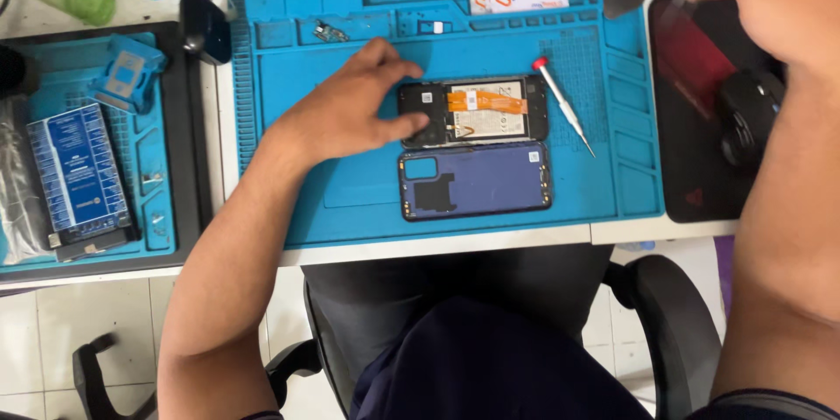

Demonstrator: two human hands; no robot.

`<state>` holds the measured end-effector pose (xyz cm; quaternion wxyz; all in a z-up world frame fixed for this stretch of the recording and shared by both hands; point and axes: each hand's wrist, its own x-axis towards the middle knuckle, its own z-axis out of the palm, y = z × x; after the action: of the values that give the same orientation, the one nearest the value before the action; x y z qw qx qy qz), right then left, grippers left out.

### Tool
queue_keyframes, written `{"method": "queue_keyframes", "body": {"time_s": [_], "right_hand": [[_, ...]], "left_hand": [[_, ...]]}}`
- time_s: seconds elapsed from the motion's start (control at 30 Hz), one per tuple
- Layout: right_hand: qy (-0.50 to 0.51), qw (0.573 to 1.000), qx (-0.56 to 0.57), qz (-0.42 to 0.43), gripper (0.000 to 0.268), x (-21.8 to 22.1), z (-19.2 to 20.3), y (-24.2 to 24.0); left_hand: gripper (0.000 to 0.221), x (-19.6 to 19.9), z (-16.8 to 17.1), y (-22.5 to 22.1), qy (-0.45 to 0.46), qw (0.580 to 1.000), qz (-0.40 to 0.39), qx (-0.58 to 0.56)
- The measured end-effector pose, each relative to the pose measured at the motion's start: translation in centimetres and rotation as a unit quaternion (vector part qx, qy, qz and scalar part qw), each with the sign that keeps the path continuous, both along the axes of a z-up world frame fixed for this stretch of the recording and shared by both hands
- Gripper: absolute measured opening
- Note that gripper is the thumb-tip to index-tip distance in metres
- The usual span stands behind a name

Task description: The person disassembles a smartphone, removes the camera module, and cleans the internal frame and camera module with a brush. The person then uses a screwdriver to remove screws from the phone's internal chassis.

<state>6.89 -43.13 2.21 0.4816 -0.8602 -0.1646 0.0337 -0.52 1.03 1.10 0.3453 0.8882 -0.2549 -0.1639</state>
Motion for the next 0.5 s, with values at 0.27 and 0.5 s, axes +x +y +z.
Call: {"method": "queue_keyframes", "body": {"time_s": [0.27, 0.5], "right_hand": [[0.094, 0.971, 0.160, 0.148, 0.021, 2.2, -0.6, 15.2], [0.233, 0.929, 0.238, 0.162, 0.018, 2.3, -5.0, 20.0]], "left_hand": [[0.086, -0.4, -0.3, 0.3, 0.010, 0.999, -0.020, 0.036], [0.082, 0.3, -0.6, -0.5, 0.046, 0.999, -0.010, 0.024]]}}
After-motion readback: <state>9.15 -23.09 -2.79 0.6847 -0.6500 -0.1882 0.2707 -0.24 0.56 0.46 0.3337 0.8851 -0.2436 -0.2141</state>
